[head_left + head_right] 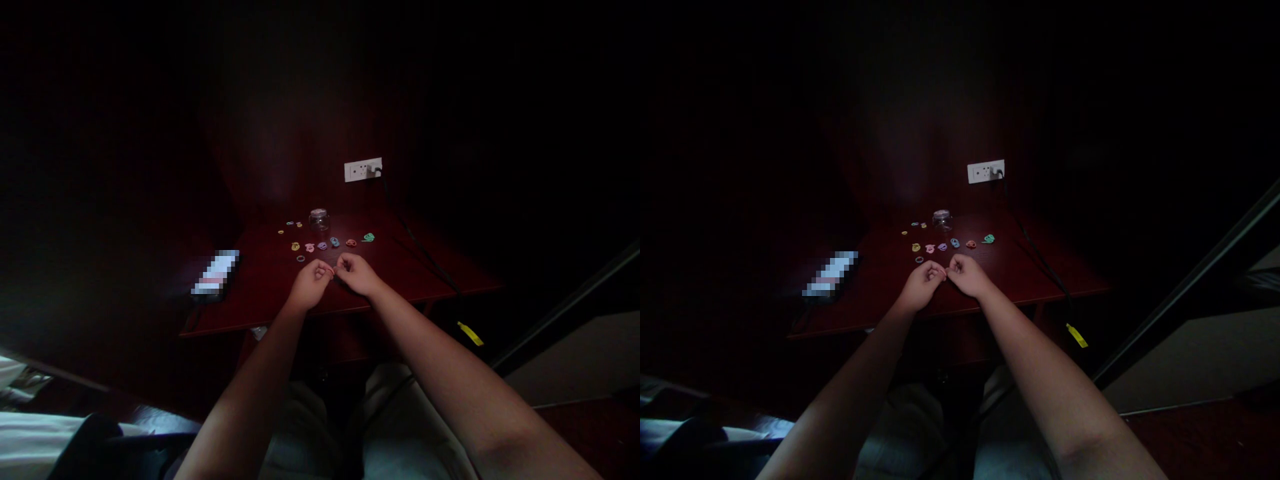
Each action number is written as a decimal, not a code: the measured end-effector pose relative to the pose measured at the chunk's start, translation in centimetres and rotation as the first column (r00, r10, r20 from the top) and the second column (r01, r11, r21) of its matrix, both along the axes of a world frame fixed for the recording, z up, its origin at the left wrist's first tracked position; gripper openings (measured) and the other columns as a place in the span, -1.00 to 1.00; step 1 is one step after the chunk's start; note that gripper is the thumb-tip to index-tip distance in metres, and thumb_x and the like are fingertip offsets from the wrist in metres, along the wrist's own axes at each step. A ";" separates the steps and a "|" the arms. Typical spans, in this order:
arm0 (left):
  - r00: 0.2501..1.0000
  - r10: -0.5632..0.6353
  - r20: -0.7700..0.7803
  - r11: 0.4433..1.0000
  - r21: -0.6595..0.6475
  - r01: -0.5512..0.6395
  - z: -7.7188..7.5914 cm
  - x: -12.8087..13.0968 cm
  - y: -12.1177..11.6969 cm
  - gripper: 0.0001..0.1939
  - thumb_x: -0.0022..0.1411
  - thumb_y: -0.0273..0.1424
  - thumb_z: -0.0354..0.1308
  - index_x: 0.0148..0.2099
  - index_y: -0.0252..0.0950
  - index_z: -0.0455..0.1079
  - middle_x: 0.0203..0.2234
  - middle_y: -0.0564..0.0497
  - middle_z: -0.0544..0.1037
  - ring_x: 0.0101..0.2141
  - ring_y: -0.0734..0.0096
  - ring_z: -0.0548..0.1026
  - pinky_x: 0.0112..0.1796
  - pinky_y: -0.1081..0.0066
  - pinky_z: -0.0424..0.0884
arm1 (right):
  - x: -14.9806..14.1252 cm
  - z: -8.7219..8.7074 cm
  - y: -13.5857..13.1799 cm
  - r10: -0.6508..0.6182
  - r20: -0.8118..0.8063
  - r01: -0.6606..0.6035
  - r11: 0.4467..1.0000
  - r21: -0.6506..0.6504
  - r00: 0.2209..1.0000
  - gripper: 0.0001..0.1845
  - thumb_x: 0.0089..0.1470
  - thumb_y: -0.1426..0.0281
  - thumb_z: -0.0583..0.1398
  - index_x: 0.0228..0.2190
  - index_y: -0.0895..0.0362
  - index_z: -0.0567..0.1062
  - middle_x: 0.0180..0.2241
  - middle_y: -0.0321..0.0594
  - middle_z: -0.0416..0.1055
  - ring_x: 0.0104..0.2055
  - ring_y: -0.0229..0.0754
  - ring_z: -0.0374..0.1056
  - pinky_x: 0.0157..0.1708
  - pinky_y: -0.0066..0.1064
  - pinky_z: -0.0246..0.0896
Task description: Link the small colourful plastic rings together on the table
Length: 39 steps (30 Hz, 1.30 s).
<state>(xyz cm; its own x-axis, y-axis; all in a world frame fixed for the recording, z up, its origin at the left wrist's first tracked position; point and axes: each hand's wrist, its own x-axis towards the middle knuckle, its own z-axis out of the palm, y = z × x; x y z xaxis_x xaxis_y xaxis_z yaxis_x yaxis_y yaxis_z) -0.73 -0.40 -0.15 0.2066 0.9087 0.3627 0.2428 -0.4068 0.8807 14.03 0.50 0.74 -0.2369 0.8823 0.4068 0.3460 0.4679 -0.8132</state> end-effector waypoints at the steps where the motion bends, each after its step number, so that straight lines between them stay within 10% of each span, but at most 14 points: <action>1: 1.000 0.001 -0.002 1.000 -0.003 -0.001 0.0 0.0 0.0 -0.94 0.03 -0.49 0.05 -0.38 -0.36 0.31 -0.53 0.04 0.42 -0.49 0.57 0.35 -0.41 0.53 0.27 | 0.0 0.0 0.0 -0.002 0.002 0.002 1.000 0.004 1.000 -0.86 -0.17 0.38 0.08 -0.63 0.16 0.21 -0.67 -0.40 0.13 -0.60 -0.38 0.03 -0.61 -0.54 -0.10; 39: 0.997 -0.002 -0.078 1.000 0.005 0.002 0.3 -0.2 -0.3 -0.93 0.05 -0.46 0.04 -0.37 -0.35 0.31 -0.52 0.04 0.42 -0.49 0.56 0.35 -0.41 0.53 0.28 | -0.2 0.1 0.0 0.015 -0.003 -0.015 1.000 0.001 1.000 -0.86 -0.15 0.38 0.08 -0.63 0.16 0.21 -0.68 -0.41 0.13 -0.61 -0.38 0.02 -0.60 -0.54 -0.11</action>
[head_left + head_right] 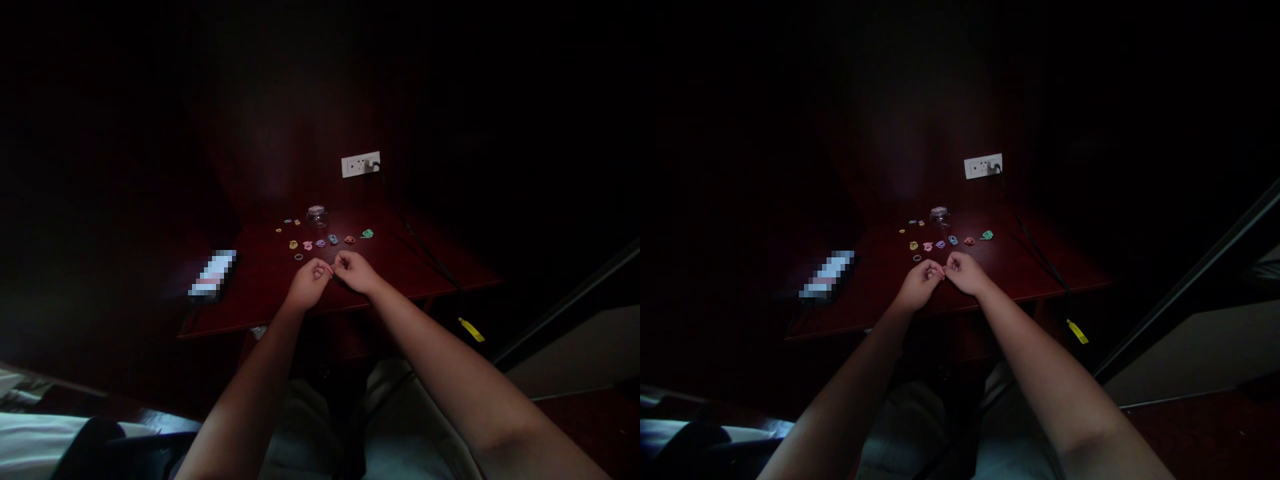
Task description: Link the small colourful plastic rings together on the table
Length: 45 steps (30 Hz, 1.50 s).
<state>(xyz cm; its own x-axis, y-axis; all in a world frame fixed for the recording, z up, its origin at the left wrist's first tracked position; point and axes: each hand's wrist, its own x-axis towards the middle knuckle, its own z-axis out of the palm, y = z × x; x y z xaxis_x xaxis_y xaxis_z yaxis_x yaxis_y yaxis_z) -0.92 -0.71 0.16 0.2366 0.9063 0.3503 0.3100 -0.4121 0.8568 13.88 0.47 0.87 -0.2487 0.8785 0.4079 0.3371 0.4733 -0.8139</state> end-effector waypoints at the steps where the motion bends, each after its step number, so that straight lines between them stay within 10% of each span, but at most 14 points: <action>1: 1.000 0.001 0.000 1.000 0.002 -0.001 0.0 0.0 0.0 -0.93 0.05 -0.46 0.04 -0.37 -0.35 0.31 -0.52 0.04 0.42 -0.49 0.56 0.35 -0.40 0.52 0.28 | 0.0 0.0 0.0 0.000 -0.001 0.000 1.000 0.002 1.000 -0.85 -0.15 0.38 0.08 -0.63 0.16 0.21 -0.68 -0.41 0.12 -0.61 -0.38 0.03 -0.60 -0.54 -0.11; 45: 1.000 -0.007 0.020 1.000 -0.016 0.007 0.2 0.1 -0.1 -0.93 0.05 -0.45 0.05 -0.37 -0.36 0.31 -0.52 0.04 0.41 -0.49 0.57 0.34 -0.42 0.53 0.27 | 0.1 0.0 0.0 -0.015 0.006 0.015 1.000 0.005 1.000 -0.86 -0.16 0.38 0.08 -0.63 0.15 0.21 -0.68 -0.41 0.12 -0.60 -0.38 0.03 -0.58 -0.53 -0.11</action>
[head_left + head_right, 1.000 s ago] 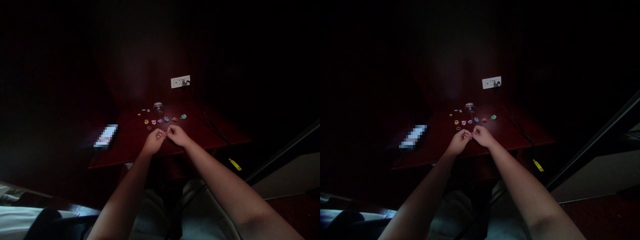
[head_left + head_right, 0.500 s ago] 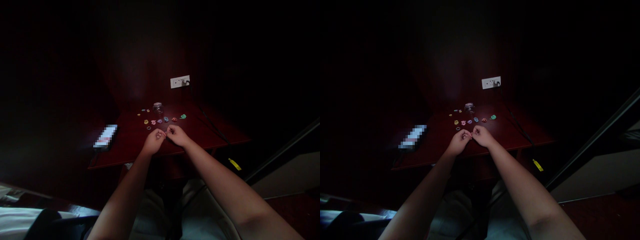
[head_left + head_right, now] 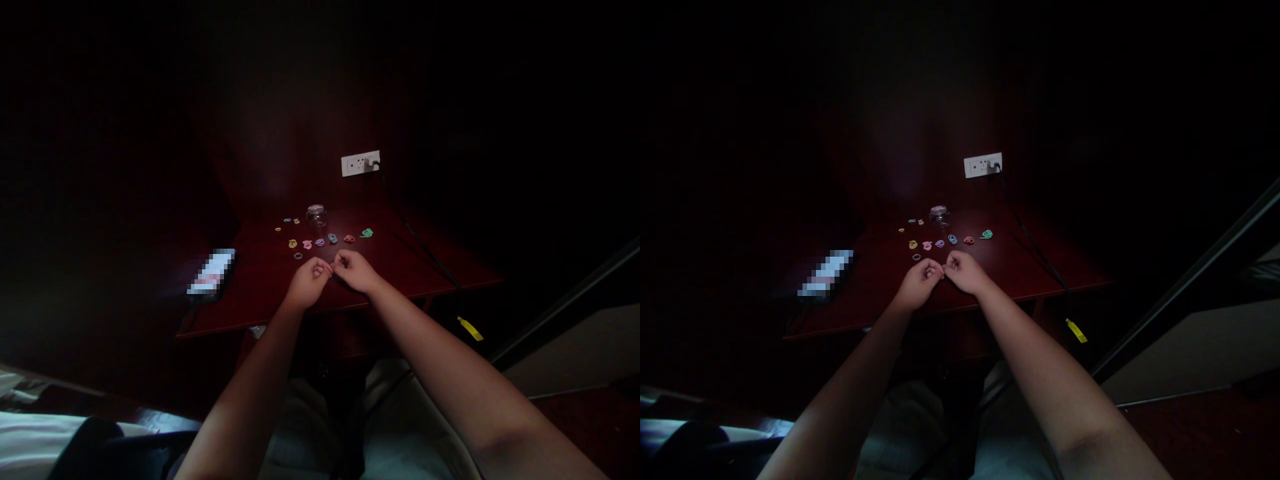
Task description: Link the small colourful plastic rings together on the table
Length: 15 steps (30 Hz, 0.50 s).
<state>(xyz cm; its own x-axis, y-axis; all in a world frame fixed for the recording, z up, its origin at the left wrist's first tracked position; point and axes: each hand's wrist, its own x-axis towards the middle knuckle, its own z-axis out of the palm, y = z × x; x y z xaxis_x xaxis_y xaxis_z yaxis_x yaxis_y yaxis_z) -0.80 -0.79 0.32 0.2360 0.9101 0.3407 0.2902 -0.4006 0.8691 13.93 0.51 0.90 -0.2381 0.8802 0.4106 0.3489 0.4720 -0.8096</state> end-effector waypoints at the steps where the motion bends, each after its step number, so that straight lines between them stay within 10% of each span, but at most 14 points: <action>1: 1.000 0.001 -0.002 1.000 0.000 -0.001 0.0 0.0 0.0 -0.92 0.05 -0.45 0.05 -0.37 -0.36 0.31 -0.52 0.04 0.41 -0.49 0.57 0.34 -0.42 0.53 0.27 | 0.0 0.0 0.0 0.001 -0.002 -0.001 1.000 0.003 1.000 -0.86 -0.16 0.38 0.08 -0.63 0.16 0.21 -0.67 -0.41 0.13 -0.60 -0.38 0.03 -0.58 -0.53 -0.10; 15: 1.000 0.018 -0.022 1.000 0.016 -0.018 0.1 0.0 -0.2 -0.93 0.04 -0.44 0.06 -0.38 -0.35 0.30 -0.55 0.07 0.38 -0.51 0.58 0.32 -0.44 0.56 0.26 | 0.0 0.0 0.1 0.003 0.002 -0.003 1.000 -0.005 1.000 -0.87 -0.17 0.38 0.08 -0.63 0.16 0.22 -0.68 -0.41 0.13 -0.60 -0.37 0.03 -0.58 -0.53 -0.10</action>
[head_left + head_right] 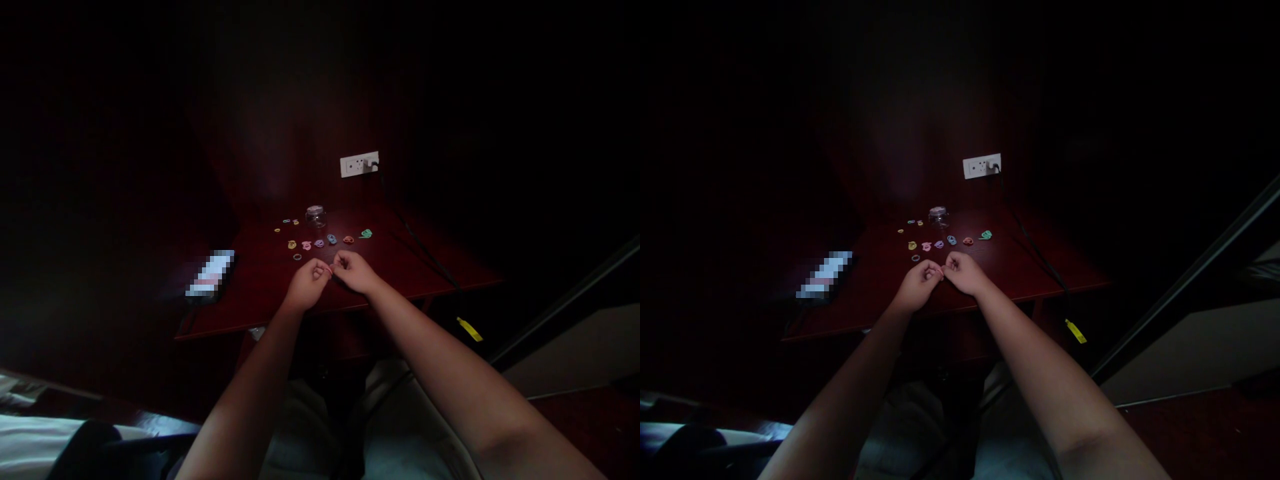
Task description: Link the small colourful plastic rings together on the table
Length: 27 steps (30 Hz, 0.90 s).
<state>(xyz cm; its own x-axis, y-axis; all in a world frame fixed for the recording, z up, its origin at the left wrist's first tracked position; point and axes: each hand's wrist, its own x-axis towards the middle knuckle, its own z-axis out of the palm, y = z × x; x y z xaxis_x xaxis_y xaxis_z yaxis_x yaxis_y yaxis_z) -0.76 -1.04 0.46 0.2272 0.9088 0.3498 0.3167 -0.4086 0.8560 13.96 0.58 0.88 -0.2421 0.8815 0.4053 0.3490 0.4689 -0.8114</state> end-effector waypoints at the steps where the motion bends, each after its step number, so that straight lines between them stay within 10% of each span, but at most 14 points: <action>1: 1.000 0.001 0.000 1.000 -0.003 -0.001 0.0 0.0 0.0 -0.93 0.04 -0.44 0.06 -0.38 -0.35 0.30 -0.55 0.07 0.38 -0.51 0.59 0.32 -0.44 0.56 0.25 | 0.0 0.0 0.0 0.001 -0.001 -0.001 1.000 0.004 1.000 -0.86 -0.17 0.38 0.08 -0.63 0.15 0.22 -0.68 -0.41 0.14 -0.60 -0.37 0.03 -0.58 -0.53 -0.10; 27: 1.000 0.020 -0.007 1.000 -0.004 -0.020 -0.1 0.0 0.1 -0.90 0.04 -0.41 0.07 -0.37 -0.35 0.31 -0.53 0.06 0.40 -0.51 0.59 0.33 -0.44 0.56 0.26 | -0.1 0.0 -0.2 0.096 -0.109 -0.104 0.992 -0.074 0.989 -0.83 -0.06 0.33 0.03 -0.58 0.15 0.23 -0.68 -0.39 0.19 -0.63 -0.37 0.11 -0.62 -0.54 -0.03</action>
